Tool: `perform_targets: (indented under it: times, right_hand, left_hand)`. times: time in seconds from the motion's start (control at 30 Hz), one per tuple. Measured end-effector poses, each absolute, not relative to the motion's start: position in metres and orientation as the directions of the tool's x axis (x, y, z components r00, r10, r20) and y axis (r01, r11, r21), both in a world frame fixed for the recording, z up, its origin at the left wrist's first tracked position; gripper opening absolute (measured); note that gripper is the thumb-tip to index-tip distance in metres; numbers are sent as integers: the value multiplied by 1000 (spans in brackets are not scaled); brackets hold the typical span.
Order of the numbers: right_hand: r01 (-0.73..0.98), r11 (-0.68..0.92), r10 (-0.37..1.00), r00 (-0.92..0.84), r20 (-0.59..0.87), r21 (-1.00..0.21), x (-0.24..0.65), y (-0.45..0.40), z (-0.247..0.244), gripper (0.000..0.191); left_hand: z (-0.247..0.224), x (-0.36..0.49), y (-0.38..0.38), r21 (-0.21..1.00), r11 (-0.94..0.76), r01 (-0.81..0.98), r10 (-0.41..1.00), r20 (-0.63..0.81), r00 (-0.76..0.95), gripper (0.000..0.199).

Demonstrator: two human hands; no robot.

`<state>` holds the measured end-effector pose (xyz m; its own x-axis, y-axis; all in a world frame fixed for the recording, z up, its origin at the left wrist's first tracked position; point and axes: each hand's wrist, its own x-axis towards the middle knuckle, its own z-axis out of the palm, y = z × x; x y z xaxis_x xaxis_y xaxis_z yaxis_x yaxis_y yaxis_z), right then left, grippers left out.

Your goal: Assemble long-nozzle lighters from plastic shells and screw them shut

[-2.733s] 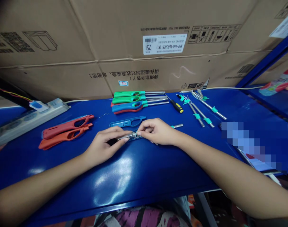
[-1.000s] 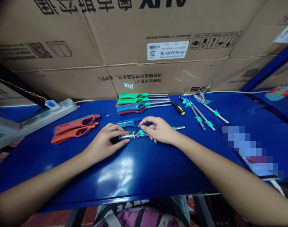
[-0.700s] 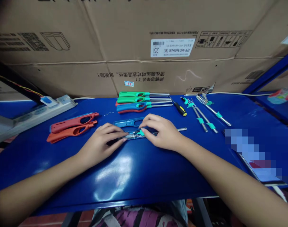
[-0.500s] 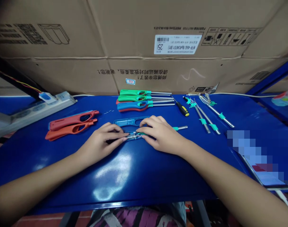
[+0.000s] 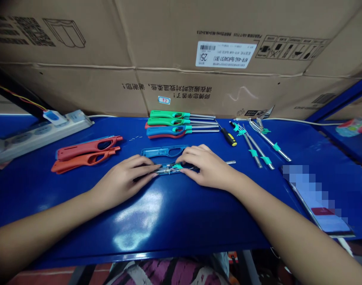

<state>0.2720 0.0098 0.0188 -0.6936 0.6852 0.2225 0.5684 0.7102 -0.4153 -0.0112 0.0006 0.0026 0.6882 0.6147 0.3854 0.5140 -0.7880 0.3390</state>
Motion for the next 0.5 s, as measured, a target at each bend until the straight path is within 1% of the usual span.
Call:
perform_targets:
  times: [0.13,0.27,0.37,0.5]
  right_hand:
    - [577,652,725,-665,180,-492,274,13,20,14]
    - [555,623,732,-663,159,-551,274,14,21,9]
    - [541,658,702,-692,166,-524,273,15,21,6]
    - [532,707,670,-715,200,-466,272,14,20,5]
  left_hand:
    - [3,-12,1,327,-786,524,617,379,690,26]
    - [7,-10,-3,272,-795,542,606,392,692,27]
    - [7,-7,-7,255,-797,547,603,379,702,33]
    - [3,-3,-11,262,-827,498,558,268,785,43]
